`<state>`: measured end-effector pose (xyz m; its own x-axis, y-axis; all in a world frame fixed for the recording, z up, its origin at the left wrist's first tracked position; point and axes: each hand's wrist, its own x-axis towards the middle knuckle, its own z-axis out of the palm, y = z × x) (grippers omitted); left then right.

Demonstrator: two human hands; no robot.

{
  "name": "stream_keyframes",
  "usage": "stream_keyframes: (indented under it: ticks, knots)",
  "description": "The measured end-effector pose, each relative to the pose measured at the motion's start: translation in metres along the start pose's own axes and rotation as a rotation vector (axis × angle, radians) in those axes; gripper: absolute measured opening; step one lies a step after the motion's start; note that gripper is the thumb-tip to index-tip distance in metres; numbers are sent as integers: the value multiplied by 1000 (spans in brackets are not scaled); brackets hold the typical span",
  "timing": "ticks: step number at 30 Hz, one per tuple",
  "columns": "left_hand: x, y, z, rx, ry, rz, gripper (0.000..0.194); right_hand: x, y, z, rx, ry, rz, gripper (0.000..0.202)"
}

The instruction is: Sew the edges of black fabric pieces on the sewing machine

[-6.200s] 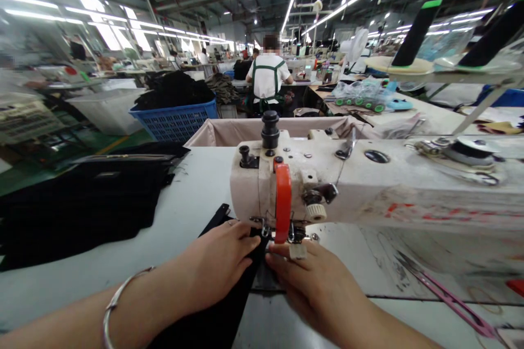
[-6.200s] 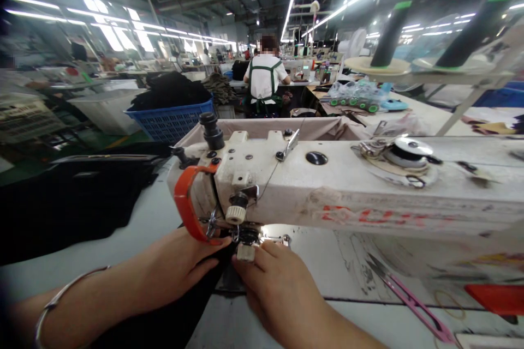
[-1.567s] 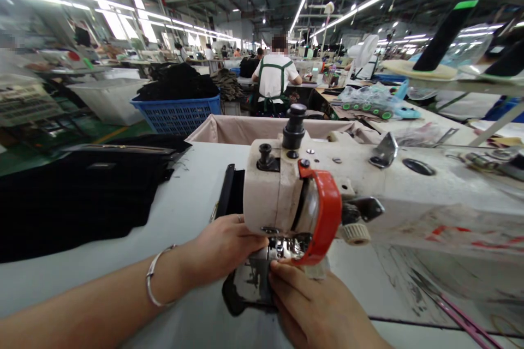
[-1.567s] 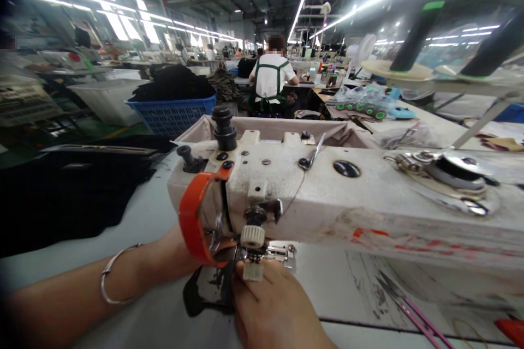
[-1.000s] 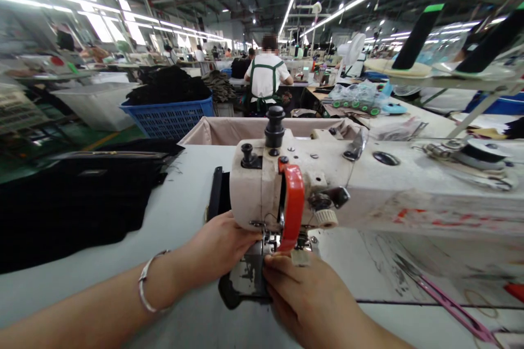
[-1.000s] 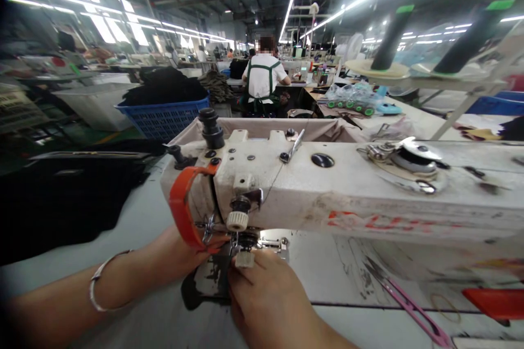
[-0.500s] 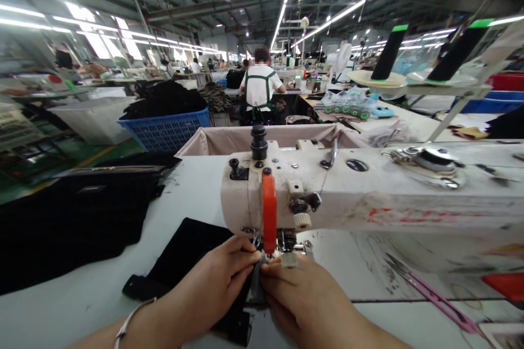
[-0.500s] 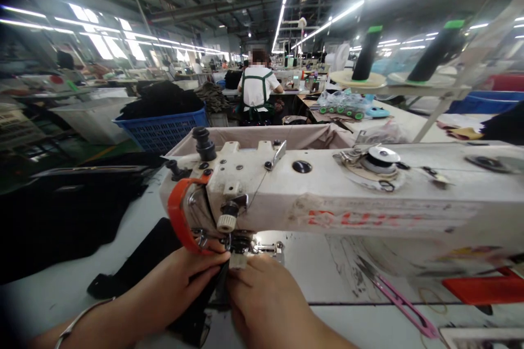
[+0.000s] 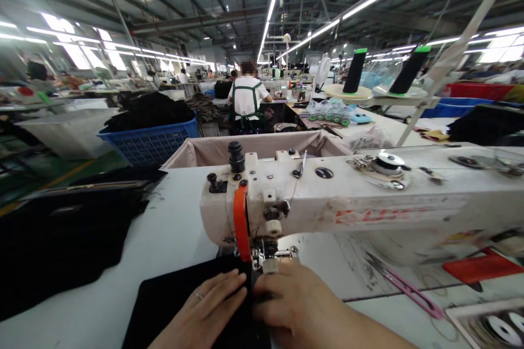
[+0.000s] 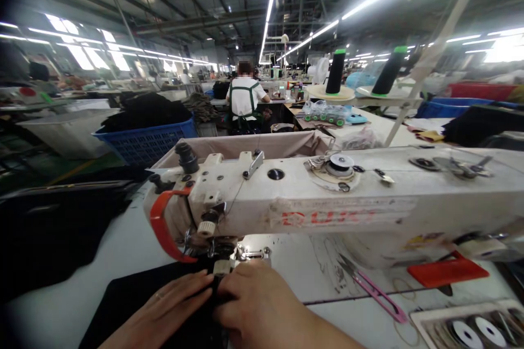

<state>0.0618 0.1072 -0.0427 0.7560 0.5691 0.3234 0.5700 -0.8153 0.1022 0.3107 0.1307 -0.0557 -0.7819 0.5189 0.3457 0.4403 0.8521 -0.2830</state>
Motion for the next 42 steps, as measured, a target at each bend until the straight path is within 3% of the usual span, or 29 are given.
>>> stream_keyframes:
  ticks: [5,10,12,16,22,27,29,32,36,42]
  knots:
    - [-2,8,17,128,-8,103,39,-2,-4,1,43,10,52,10]
    - [-6,6,40,76,143,143,30,-5,-3,2,49,96,116,23]
    - [-6,3,44,56,133,150,28,-6,-2,5,32,108,118,24]
    - [5,1,28,27,70,144,37,-5,-1,11,26,121,178,30]
    - [23,11,0,-3,27,-38,41,-2,-1,6,78,112,210,38]
    - [14,22,9,130,34,-166,53,-5,1,-6,193,93,273,29]
    - [11,24,14,134,73,-163,47,-5,2,-9,196,102,265,27]
    - [11,24,19,56,112,-128,31,-5,2,-7,194,129,213,28]
    - [17,21,18,-58,133,-81,25,-3,2,2,177,171,70,31]
    - [28,6,13,-199,154,-69,32,-4,3,11,134,78,125,33]
